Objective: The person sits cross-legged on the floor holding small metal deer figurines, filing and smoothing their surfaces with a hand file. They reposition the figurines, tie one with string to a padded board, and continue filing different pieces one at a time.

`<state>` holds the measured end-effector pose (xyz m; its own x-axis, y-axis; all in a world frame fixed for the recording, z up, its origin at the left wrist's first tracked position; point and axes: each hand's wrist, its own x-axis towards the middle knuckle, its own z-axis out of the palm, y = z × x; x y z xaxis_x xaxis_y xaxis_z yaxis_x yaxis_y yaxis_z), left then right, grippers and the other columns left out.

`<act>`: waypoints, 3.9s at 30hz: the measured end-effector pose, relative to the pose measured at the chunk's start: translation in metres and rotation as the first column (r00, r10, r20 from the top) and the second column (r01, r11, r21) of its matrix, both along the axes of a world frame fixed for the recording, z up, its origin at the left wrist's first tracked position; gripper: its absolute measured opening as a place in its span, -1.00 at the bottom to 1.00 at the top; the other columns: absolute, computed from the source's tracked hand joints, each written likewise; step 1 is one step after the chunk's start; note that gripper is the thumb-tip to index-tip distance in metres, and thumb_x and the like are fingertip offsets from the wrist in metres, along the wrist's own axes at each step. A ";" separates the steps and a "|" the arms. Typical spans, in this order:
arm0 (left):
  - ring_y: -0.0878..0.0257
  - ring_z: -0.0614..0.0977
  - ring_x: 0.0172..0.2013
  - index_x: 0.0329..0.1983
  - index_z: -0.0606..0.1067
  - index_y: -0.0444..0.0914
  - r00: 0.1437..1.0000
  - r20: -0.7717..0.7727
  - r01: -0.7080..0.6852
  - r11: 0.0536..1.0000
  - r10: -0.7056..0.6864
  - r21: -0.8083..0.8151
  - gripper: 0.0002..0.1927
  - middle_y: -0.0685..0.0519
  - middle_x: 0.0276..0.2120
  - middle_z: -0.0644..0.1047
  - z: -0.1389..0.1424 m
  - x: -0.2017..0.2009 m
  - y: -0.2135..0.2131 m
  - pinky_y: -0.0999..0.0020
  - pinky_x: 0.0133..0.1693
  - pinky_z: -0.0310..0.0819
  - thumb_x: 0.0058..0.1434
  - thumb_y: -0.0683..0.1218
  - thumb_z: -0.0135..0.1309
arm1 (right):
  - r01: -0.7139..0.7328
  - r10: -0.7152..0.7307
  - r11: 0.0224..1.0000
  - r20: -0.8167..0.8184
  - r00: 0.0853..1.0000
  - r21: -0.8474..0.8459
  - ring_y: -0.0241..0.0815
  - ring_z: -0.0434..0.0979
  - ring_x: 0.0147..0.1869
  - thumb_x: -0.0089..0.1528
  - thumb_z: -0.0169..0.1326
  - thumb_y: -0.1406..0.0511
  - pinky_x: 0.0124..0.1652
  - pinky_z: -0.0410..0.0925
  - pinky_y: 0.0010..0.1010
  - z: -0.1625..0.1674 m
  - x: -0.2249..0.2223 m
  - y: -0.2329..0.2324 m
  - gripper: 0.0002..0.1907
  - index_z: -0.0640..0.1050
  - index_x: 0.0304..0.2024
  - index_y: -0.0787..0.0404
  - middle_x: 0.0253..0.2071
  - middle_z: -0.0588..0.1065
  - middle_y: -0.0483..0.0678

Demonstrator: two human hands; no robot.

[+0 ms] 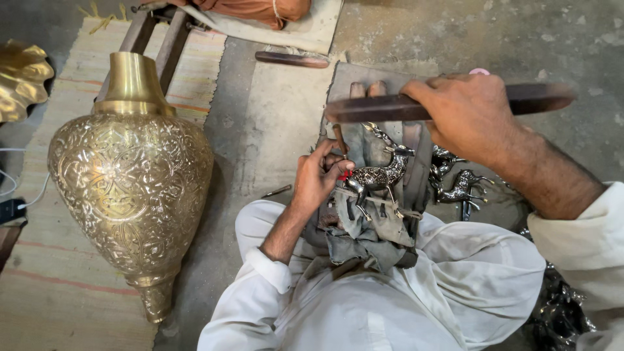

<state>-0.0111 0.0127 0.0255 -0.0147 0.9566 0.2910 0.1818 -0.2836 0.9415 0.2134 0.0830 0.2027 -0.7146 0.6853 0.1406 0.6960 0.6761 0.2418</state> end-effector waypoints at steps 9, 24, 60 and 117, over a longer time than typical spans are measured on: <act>0.38 0.75 -0.36 0.04 0.47 -0.31 0.998 -0.032 -0.059 0.998 0.058 -0.030 -0.66 -0.06 -0.38 0.70 -0.006 0.004 -0.004 0.46 -0.33 0.58 0.23 -0.20 0.28 | 0.050 -0.050 0.999 0.082 0.995 0.007 0.04 0.67 -0.23 0.05 0.21 0.33 -0.28 0.44 -0.08 -0.007 0.001 0.004 -0.59 0.51 -0.03 0.07 -0.30 0.61 -0.07; 0.26 0.79 -0.25 -0.04 0.48 -0.30 0.996 -0.036 -0.082 0.997 0.083 0.010 -0.69 -0.08 -0.33 0.71 -0.008 0.012 -0.011 0.38 -0.28 0.66 0.22 -0.15 0.29 | 0.047 -0.046 0.998 0.028 0.999 -0.046 0.07 0.65 -0.14 0.10 0.21 0.36 -0.26 0.43 -0.09 -0.014 0.002 -0.005 -0.63 0.49 -0.04 0.08 -0.29 0.59 -0.04; 0.03 0.76 -0.18 -0.14 0.43 -0.31 0.977 -0.146 -0.148 0.986 0.158 0.081 -0.76 -0.12 -0.26 0.68 -0.016 0.030 -0.038 0.29 -0.31 0.62 0.26 -0.20 0.27 | 0.115 -0.224 0.955 -0.409 0.884 -0.275 0.11 0.59 -0.33 0.19 0.33 0.29 -0.30 0.40 -0.10 -0.013 0.032 -0.024 -0.60 0.51 0.02 0.23 -0.37 0.53 0.10; -0.16 0.66 -0.42 -0.03 0.47 -0.18 0.884 -0.461 -0.045 0.996 0.076 0.076 -0.75 -0.15 -0.43 0.62 0.004 0.046 -0.033 0.00 -0.42 0.50 0.29 -0.08 0.23 | 0.244 -0.267 0.946 -0.084 0.960 -0.215 0.04 0.63 -0.15 0.09 0.28 0.33 -0.20 0.45 -0.10 -0.034 0.081 -0.048 -0.43 0.51 0.17 0.05 -0.19 0.59 0.00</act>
